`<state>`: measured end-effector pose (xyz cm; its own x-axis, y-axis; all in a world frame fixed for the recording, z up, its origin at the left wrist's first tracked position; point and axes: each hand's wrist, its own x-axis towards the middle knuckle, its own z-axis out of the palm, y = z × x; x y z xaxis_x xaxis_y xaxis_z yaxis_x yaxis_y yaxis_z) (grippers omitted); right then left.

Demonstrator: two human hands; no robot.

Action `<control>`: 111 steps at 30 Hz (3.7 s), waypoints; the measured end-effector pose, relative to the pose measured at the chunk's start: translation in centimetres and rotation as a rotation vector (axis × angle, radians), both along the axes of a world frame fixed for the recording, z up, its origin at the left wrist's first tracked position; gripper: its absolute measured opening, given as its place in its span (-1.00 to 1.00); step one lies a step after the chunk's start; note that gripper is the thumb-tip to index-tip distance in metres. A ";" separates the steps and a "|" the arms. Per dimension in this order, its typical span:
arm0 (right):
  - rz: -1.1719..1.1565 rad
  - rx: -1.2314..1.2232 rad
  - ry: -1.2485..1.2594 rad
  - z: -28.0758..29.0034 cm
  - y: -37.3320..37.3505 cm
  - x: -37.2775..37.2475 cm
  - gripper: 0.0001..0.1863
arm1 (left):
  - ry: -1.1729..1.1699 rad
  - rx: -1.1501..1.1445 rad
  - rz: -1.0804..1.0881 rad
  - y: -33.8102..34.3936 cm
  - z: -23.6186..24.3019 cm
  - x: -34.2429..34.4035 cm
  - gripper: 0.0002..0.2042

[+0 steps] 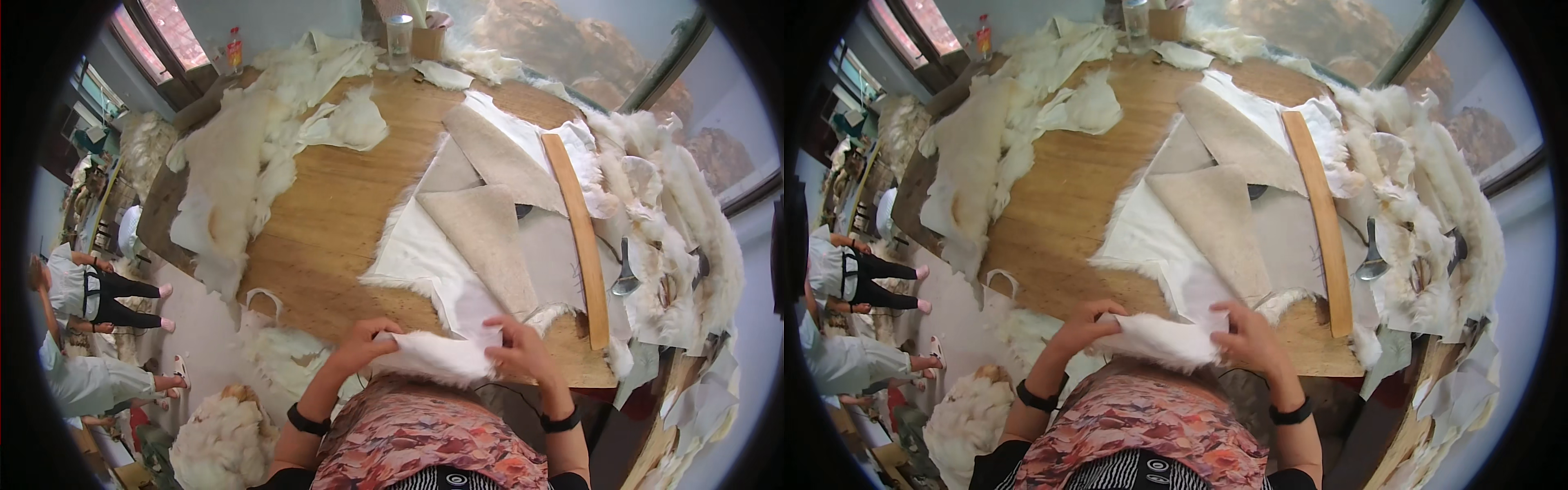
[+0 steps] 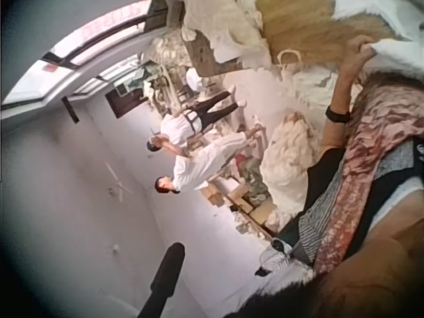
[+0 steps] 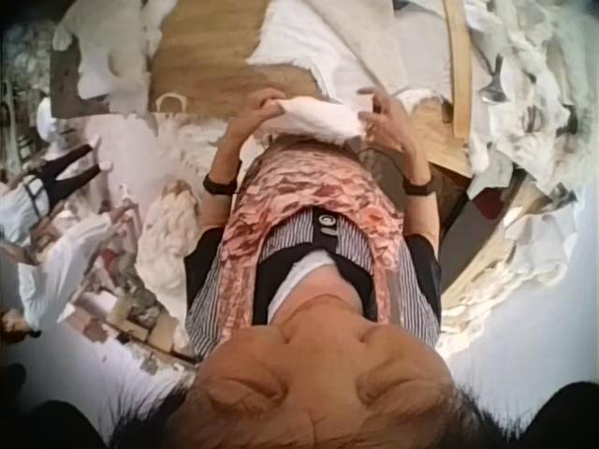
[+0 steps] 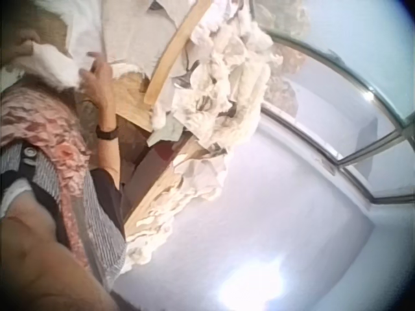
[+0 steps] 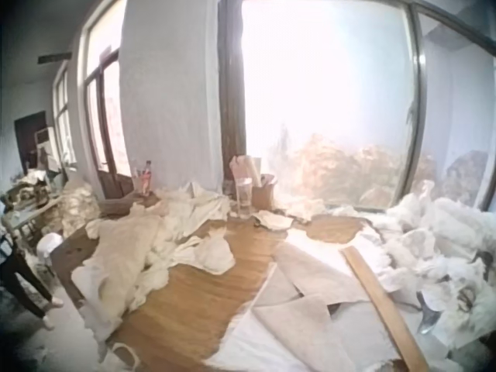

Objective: Cutting and trimming sheepskin pelts using a knife and a wooden straightedge in a leather goods workshop.

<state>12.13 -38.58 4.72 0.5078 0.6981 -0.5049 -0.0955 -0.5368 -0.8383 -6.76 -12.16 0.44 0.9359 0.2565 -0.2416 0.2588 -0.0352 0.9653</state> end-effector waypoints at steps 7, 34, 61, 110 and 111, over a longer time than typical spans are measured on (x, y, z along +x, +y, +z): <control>-0.060 -0.042 0.224 -3.1 1.5 -4.5 -0.76 | 0.030 0.334 0.037 6.0 0.3 3.5 -0.89; -0.265 -0.026 0.123 -2.7 3.2 -7.2 -0.68 | -0.274 1.343 -0.117 1.3 0.2 7.3 -0.86; -0.105 -0.091 -0.371 -3.5 10.5 2.1 -0.65 | -0.145 1.181 -0.165 -4.0 -1.3 4.4 -0.33; -0.514 0.903 0.974 0.8 9.2 4.7 -0.69 | -0.210 1.054 0.251 -2.7 -0.7 7.9 -0.76; -0.455 0.771 0.738 -0.2 9.4 4.3 -0.70 | -0.212 1.053 0.251 -2.6 -0.5 8.1 -0.76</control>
